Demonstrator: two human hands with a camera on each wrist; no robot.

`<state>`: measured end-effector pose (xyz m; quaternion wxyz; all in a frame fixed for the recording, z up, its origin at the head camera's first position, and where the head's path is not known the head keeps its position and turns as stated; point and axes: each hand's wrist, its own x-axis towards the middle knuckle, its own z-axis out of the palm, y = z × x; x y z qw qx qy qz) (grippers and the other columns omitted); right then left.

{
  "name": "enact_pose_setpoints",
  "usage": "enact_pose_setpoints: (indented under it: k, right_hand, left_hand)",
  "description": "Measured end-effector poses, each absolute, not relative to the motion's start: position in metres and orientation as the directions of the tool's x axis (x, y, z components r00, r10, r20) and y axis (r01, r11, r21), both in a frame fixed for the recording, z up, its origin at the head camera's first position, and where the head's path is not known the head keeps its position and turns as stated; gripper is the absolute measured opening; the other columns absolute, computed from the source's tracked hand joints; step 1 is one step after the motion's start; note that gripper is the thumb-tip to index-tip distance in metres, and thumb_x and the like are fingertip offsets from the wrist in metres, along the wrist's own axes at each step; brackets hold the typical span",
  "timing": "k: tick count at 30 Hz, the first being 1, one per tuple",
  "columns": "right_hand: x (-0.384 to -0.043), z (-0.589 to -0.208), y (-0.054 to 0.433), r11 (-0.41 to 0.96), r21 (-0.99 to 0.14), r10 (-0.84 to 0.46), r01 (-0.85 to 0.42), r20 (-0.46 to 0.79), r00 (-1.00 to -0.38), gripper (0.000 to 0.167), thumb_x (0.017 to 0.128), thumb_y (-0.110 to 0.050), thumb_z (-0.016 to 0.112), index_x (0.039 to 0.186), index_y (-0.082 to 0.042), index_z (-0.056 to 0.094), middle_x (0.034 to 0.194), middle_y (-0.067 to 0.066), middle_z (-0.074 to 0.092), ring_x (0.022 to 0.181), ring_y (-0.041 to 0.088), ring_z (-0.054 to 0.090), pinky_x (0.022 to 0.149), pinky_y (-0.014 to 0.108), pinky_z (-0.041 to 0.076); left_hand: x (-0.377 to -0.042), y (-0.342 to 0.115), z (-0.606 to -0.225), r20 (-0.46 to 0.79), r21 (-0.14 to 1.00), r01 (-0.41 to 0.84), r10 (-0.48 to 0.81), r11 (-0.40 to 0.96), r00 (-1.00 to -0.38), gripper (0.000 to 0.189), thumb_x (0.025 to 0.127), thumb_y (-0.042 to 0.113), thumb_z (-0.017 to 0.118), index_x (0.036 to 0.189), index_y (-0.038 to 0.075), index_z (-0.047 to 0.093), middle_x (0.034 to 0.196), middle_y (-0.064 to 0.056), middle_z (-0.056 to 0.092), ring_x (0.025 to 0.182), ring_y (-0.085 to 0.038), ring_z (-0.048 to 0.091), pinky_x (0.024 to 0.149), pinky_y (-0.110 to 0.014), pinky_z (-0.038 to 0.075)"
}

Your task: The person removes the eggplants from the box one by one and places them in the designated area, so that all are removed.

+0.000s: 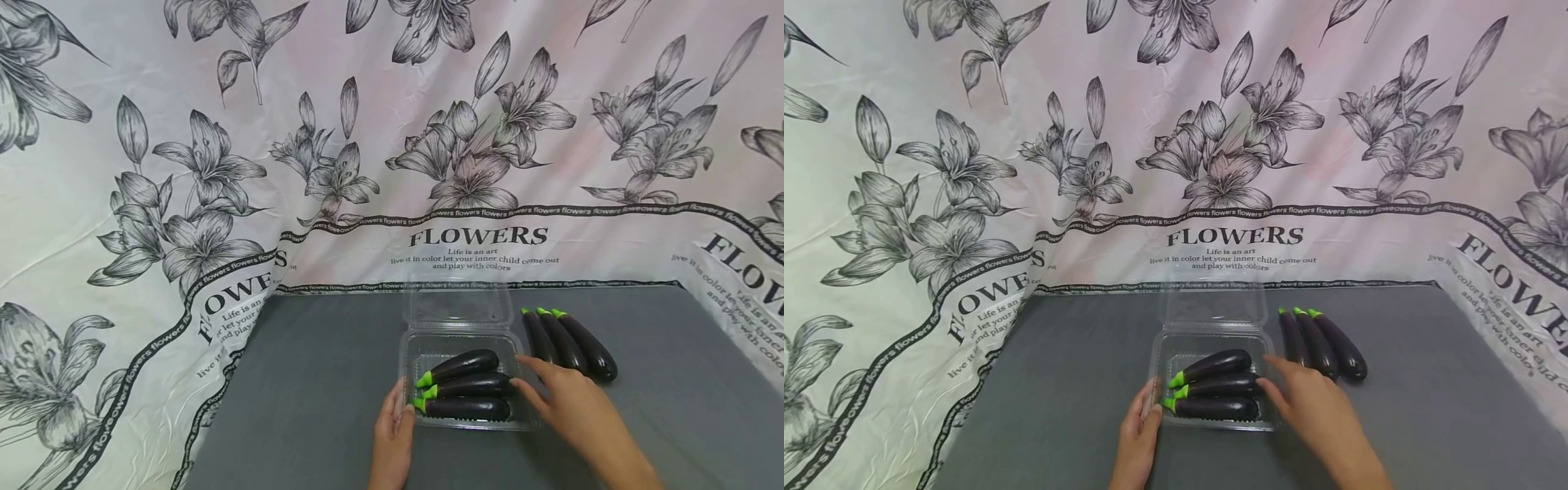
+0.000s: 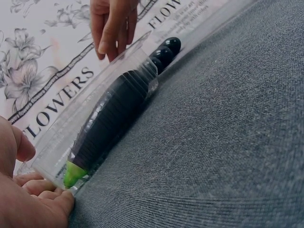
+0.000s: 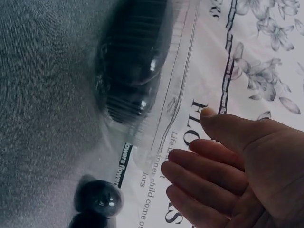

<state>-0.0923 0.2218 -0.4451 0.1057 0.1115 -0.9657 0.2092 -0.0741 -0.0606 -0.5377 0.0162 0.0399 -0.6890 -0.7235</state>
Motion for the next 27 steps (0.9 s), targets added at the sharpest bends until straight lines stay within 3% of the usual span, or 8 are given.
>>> enact_pose_setpoints:
  k: [3,9,17,22,27]
  right_hand:
    - [-0.092,-0.448,0.221,0.883,-0.385,-0.192,-0.268,0.224,-0.955,0.041,0.096,-0.035,0.079,0.132,-0.015,0.073,0.105,0.010,0.080,0.080,0.023,0.075,0.073,0.054,0.059]
    - [-0.093,-0.452,0.218,0.868,-0.383,-0.242,-0.318,0.234,-0.942,0.042,0.096,-0.032,0.080,0.133,-0.014,0.073,0.122,0.008,0.078,0.089,0.023,0.077,0.076,0.049,0.061]
    - [-0.098,-0.459,0.212,0.854,-0.334,-0.317,-0.399,0.273,-0.908,0.042,0.094,-0.024,0.082,0.134,-0.016,0.071,0.131,0.005,0.074,0.096,0.026,0.078,0.075,0.046,0.062]
    - [-0.100,-0.463,0.208,0.856,-0.315,-0.338,-0.411,0.262,-0.904,0.046,0.092,-0.018,0.084,0.135,-0.014,0.070,0.136,0.008,0.072,0.098,0.029,0.078,0.076,0.047,0.061]
    - [-0.099,-0.466,0.206,0.872,-0.278,-0.343,-0.403,0.241,-0.908,0.050,0.090,-0.016,0.085,0.137,-0.013,0.070,0.141,0.009,0.069,0.112,0.032,0.074,0.081,0.050,0.061]
  left_hand:
    - [-0.074,-0.061,-0.538,-0.036,0.998,-0.033,-0.076,-0.047,-0.996,0.051,0.108,0.009,0.053,0.158,-0.002,0.043,0.165,-0.024,0.039,0.150,-0.031,0.036,0.105,-0.013,0.037]
    - [-0.074,-0.060,-0.538,-0.038,0.998,-0.035,-0.061,-0.052,-0.997,0.052,0.109,0.011,0.053,0.159,-0.001,0.041,0.166,-0.024,0.037,0.154,-0.036,0.031,0.118,-0.031,0.031]
    - [-0.075,-0.060,-0.539,-0.032,0.997,-0.028,-0.059,-0.070,-0.998,0.053,0.110,0.011,0.053,0.159,-0.003,0.040,0.166,-0.023,0.036,0.154,-0.036,0.030,0.109,-0.014,0.032]
    - [-0.074,-0.060,-0.539,-0.020,0.998,-0.017,-0.055,-0.067,-0.998,0.053,0.110,0.012,0.053,0.159,-0.004,0.040,0.166,-0.024,0.036,0.154,-0.036,0.029,0.108,-0.013,0.031]
    - [-0.073,-0.061,-0.539,-0.011,0.998,-0.008,-0.058,-0.062,-0.998,0.052,0.110,0.012,0.053,0.158,-0.004,0.041,0.166,-0.025,0.036,0.154,-0.037,0.029,0.110,-0.014,0.032]
